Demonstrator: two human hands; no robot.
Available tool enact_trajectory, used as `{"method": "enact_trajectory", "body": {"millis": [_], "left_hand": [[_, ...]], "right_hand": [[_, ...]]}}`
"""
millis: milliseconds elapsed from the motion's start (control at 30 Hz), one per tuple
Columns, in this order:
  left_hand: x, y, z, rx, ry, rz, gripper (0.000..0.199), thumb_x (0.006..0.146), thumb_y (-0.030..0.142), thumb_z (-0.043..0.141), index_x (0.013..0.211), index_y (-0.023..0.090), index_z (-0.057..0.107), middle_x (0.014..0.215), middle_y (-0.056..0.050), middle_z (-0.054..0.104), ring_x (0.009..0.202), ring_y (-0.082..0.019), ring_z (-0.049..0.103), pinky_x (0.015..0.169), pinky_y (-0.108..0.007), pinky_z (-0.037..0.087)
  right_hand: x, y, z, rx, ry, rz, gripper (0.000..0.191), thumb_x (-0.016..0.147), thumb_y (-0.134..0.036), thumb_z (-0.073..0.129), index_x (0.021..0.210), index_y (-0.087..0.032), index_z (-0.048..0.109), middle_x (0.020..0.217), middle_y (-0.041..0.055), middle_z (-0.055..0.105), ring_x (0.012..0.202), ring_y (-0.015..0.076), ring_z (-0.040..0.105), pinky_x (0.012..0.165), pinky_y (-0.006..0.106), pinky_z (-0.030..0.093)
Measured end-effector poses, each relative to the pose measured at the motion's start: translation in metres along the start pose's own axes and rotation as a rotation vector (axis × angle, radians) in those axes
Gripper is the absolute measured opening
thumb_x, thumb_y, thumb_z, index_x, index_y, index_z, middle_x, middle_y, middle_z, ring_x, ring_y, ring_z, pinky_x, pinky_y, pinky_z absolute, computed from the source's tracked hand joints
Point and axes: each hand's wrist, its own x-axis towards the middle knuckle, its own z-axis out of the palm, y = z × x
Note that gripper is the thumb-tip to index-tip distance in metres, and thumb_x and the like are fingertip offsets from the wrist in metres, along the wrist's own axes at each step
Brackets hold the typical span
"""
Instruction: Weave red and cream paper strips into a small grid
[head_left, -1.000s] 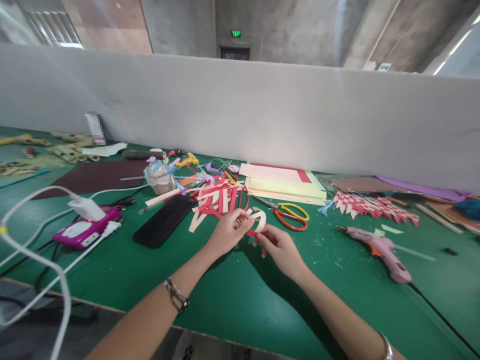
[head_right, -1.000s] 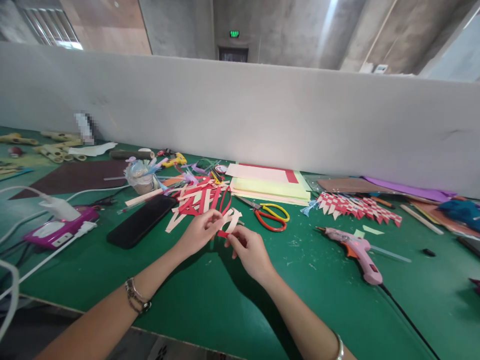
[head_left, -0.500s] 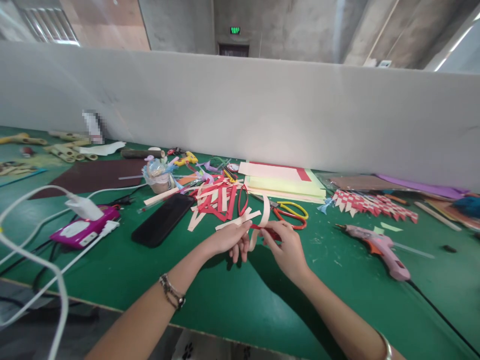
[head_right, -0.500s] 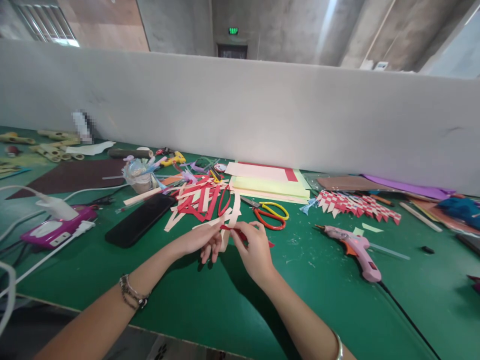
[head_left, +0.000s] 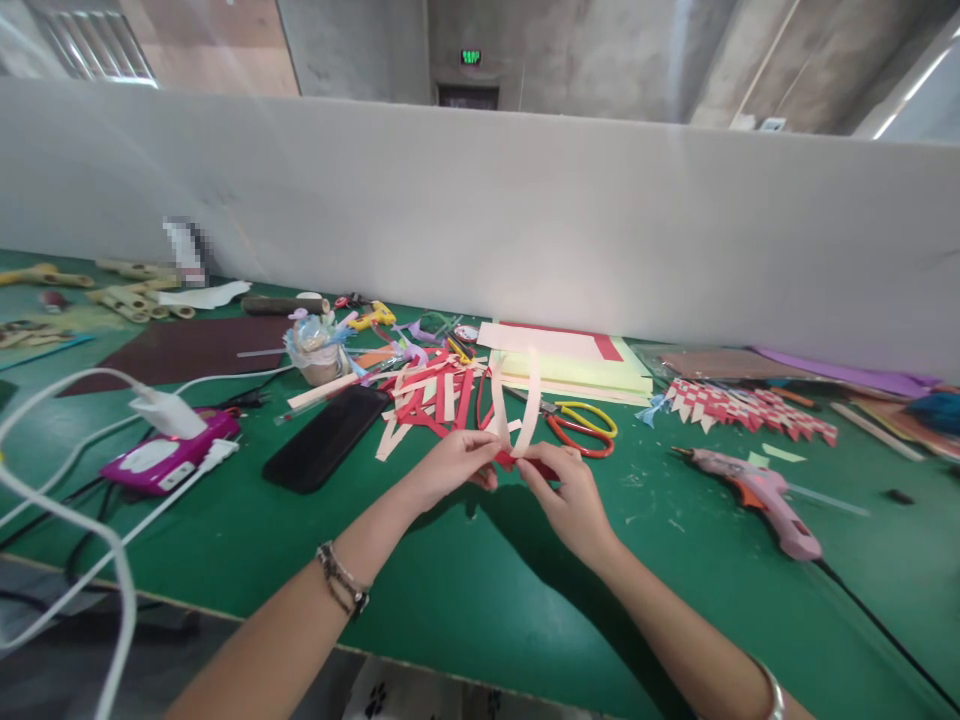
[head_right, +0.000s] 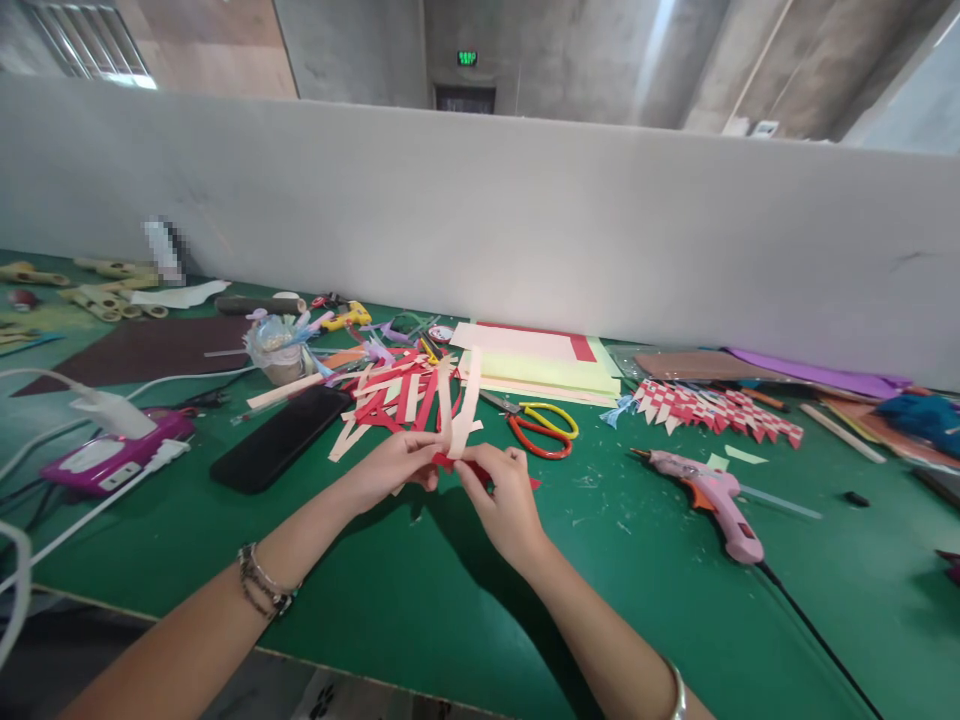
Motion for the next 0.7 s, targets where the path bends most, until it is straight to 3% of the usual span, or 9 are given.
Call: {"method": "enact_trajectory", "body": {"millis": [267,467,700], "left_hand": [[0.002,-0.003,0.001,-0.025,0.039,0.020,0.036,0.062,0.048,0.069,0.065,0.013,0.059,0.056,0.000,0.059,0.054,-0.012,0.058,0.057,-0.024,0.047],[0.002,-0.003,0.001,-0.032,0.023,0.038,0.042,0.066,0.054,0.064,0.066,0.012,0.061,0.063,-0.002,0.060,0.058,-0.012,0.057,0.059,-0.024,0.047],[0.006,-0.009,0.000,0.129,-0.039,0.120,0.033,0.065,0.043,0.068,0.074,0.012,0.064,0.071,-0.002,0.062,0.061,-0.012,0.055,0.062,-0.025,0.047]], "right_hand": [[0.000,0.002,0.002,-0.030,0.034,0.090,0.025,0.085,-0.036,0.044,0.073,-0.019,0.058,0.058,-0.0006,0.057,0.055,0.0142,0.044,0.063,0.030,0.030],[0.000,0.003,0.002,-0.075,-0.024,0.087,0.022,0.085,-0.036,0.046,0.074,-0.020,0.058,0.064,-0.0017,0.061,0.056,0.0132,0.044,0.069,0.031,0.027],[-0.001,0.006,0.001,-0.185,-0.068,-0.016,0.017,0.085,-0.029,0.049,0.076,-0.020,0.061,0.071,-0.0025,0.065,0.058,0.0113,0.048,0.070,0.031,0.020]]}}
